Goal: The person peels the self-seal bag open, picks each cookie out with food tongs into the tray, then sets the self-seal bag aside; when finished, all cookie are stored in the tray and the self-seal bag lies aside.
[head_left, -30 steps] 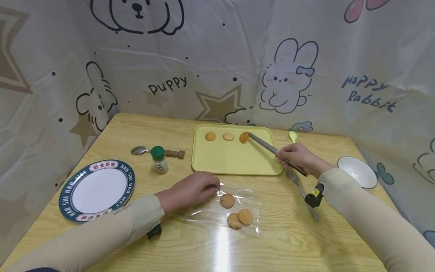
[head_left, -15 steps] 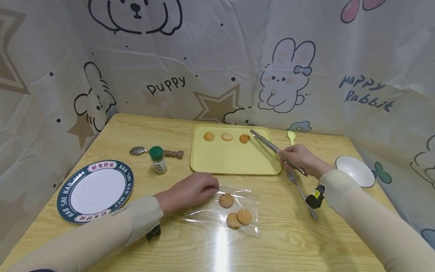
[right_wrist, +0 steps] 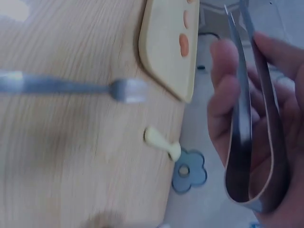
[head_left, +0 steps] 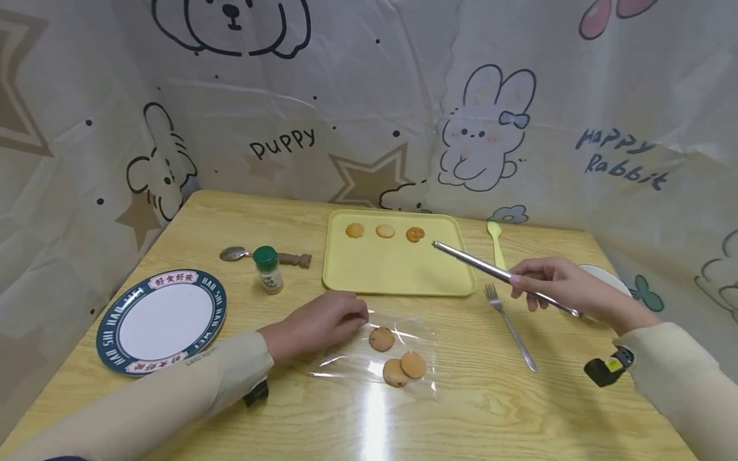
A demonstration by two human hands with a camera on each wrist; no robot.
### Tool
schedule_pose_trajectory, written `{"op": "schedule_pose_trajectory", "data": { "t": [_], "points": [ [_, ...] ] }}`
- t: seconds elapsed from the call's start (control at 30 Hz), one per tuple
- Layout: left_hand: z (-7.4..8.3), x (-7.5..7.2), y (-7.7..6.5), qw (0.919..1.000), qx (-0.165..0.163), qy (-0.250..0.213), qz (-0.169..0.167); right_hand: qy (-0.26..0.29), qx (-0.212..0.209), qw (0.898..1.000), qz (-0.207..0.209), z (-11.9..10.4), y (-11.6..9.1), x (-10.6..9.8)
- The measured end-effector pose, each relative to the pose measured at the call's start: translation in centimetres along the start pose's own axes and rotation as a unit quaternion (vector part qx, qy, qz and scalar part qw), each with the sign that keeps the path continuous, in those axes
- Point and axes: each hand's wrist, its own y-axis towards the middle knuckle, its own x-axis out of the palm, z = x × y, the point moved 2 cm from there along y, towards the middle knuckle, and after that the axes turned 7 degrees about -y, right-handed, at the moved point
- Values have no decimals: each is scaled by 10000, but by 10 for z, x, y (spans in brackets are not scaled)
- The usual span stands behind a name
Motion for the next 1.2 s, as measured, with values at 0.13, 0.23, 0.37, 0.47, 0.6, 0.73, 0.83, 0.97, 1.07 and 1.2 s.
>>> {"op": "schedule_pose_trajectory", "data": {
  "t": [0.13,0.23,0.37,0.47,0.6,0.73,0.83,0.97,1.07,1.2],
  "points": [
    [1,-2,-1,10000,60,9,19,160,-382,9976,-547,12,-20,1],
    [2,-3,-1,10000,60,40,0,322,-637,9923,-1012,19,-30,3],
    [2,-3,0,10000,15,64,-25,516,-974,9805,-1624,24,-39,9],
    [2,-2,0,10000,-16,97,-12,625,-1093,9734,-1914,25,-39,16],
    [1,-1,0,9999,6,127,25,789,-1191,9657,-2167,24,-34,29],
    [2,-1,1,9999,34,111,28,895,-1233,9628,-2231,20,-28,42],
    [3,-1,1,10000,25,94,15,742,-1278,9681,-2022,16,-24,50],
    [4,-2,1,10000,19,81,-4,202,-1240,9815,-1446,9,-20,60],
    [4,-2,1,10000,38,83,-2,-178,-1070,9885,-1057,5,-17,67],
    [5,-2,1,9999,75,89,11,-706,-1084,9895,-652,-1,-13,77]
  ]
}}
